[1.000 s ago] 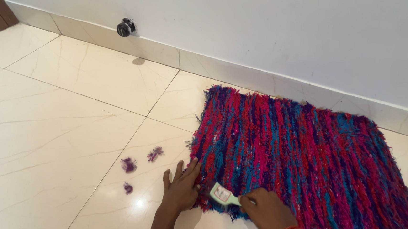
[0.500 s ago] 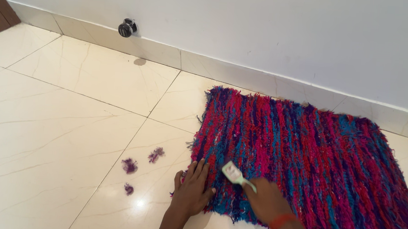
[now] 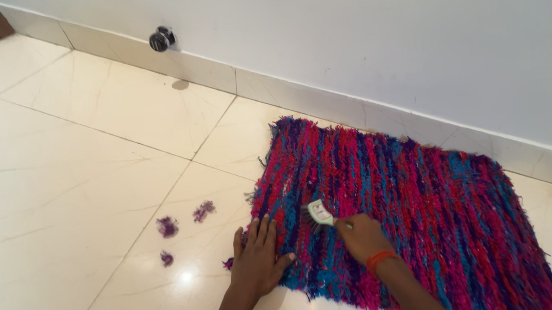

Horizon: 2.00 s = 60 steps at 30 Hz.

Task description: The person brushes a colorful shag rug with a hand brush, periodically picking off lint and debris by hand while sitting on the floor.

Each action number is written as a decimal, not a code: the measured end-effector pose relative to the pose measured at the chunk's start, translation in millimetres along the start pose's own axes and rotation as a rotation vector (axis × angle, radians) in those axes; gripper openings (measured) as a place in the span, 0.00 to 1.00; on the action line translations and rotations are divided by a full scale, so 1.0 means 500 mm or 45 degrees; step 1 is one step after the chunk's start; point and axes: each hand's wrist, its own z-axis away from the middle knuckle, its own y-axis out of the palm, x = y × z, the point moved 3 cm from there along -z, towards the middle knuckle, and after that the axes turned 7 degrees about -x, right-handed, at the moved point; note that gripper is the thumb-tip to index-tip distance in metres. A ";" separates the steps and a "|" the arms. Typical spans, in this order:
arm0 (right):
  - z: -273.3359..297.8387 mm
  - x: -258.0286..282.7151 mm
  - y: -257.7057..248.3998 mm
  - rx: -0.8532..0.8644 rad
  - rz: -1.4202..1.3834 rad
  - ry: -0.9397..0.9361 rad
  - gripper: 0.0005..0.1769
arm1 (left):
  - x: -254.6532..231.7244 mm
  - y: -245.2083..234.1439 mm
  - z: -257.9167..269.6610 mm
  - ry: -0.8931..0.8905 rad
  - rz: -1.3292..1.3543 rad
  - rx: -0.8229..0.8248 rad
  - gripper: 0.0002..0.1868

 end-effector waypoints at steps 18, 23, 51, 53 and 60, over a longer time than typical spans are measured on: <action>0.063 0.034 0.003 -0.068 -0.085 -0.051 0.19 | -0.001 0.031 0.008 0.310 -0.076 -0.236 0.37; 0.201 0.020 0.010 -0.033 -0.075 -0.065 0.18 | -0.002 0.032 0.002 0.229 -0.073 -0.090 0.43; 0.224 -0.026 -0.119 0.177 -0.187 -0.239 0.19 | 0.000 0.028 -0.003 0.180 -0.038 -0.034 0.42; 0.176 0.007 -0.114 0.052 -0.166 -0.208 0.19 | 0.004 0.033 -0.004 0.194 -0.032 -0.057 0.41; 0.197 0.046 -0.027 0.107 -0.109 -0.054 0.21 | 0.005 0.034 -0.002 0.218 -0.003 -0.131 0.38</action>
